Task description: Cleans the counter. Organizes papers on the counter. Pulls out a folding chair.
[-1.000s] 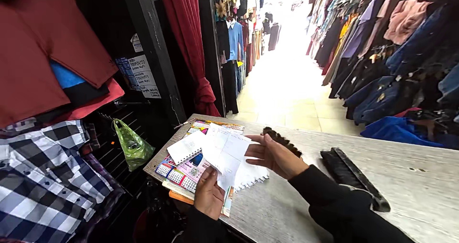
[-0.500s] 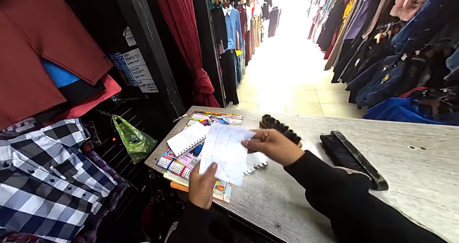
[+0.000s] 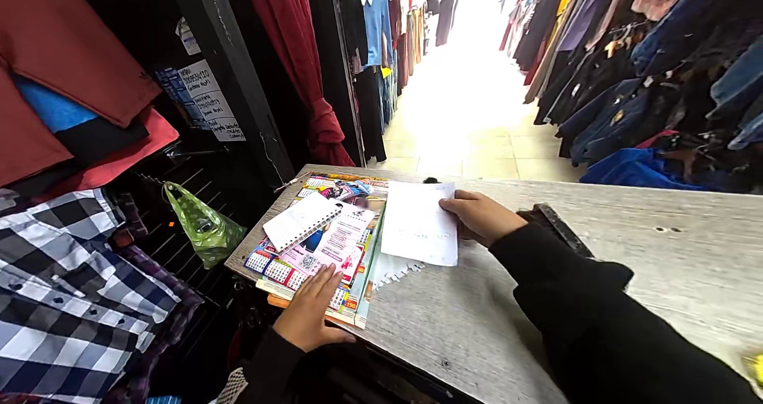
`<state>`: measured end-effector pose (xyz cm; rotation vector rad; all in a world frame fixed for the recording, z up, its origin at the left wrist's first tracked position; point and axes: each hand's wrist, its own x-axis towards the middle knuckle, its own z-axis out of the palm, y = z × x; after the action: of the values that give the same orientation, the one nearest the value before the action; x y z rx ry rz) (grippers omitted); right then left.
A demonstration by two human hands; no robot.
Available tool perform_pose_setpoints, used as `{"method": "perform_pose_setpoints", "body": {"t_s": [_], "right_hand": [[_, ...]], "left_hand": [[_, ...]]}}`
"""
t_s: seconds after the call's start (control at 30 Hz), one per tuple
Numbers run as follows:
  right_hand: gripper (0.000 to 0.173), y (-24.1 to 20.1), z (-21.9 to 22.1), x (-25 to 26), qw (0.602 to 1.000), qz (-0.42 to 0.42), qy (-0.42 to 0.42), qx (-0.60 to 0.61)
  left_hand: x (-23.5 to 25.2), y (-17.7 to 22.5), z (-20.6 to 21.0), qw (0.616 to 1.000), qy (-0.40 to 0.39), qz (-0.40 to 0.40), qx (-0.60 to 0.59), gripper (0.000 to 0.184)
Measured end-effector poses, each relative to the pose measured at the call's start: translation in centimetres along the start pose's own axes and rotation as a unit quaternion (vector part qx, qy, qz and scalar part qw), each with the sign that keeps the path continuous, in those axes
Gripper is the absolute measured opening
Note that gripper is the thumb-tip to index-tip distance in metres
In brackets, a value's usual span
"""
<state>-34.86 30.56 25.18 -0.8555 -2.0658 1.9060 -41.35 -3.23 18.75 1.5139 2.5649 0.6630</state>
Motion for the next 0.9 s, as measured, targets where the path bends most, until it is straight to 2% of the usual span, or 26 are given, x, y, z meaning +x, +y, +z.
{"method": "perform_pose_setpoints", "body": {"t_s": [0.13, 0.23, 0.33, 0.43, 0.53, 0.63, 0.73, 0.8, 0.9], "right_hand": [[0.019, -0.6, -0.1, -0.2, 0.992, -0.005, 0.014, 0.124], [0.016, -1.2, -1.5, -0.3, 0.991, -0.015, 0.008, 0.13], [0.019, -0.7, -2.0, -0.3, 0.997, 0.002, -0.035, 0.072], [0.022, 0.4, -0.6, -0.3, 0.993, 0.031, -0.114, 0.008], [0.022, 0.4, 0.4, -0.5, 0.983, 0.072, -0.161, 0.043], [0.024, 0.5, -0.2, -0.3, 0.98, 0.071, -0.156, 0.097], [0.021, 0.1, -1.0, -0.1, 0.985, 0.058, -0.123, 0.11], [0.02, -0.2, -1.3, 0.0, 0.99, 0.056, -0.1, 0.088], [0.021, -0.1, -1.2, 0.0, 0.995, 0.062, -0.075, 0.023]], "left_hand": [[0.0, -1.0, -1.6, 0.998, -0.043, 0.055, -0.003, 0.078], [-0.2, -0.4, -1.9, 0.995, -0.049, 0.085, 0.014, 0.063], [-0.7, -0.3, -2.0, 0.994, -0.031, 0.107, -0.006, 0.051], [-0.8, -1.1, -2.3, 0.991, -0.012, 0.129, -0.026, 0.04], [-0.5, -1.6, -1.0, 0.987, 0.078, 0.139, 0.022, 0.033], [-0.2, -2.2, 0.3, 0.981, 0.175, 0.08, 0.014, 0.034], [0.8, -1.6, -1.4, 0.96, 0.277, -0.016, -0.029, 0.027], [1.2, -1.1, -3.0, 0.948, 0.309, -0.071, -0.036, 0.025], [1.7, -0.6, -4.4, 0.941, 0.308, -0.125, -0.067, 0.024]]}}
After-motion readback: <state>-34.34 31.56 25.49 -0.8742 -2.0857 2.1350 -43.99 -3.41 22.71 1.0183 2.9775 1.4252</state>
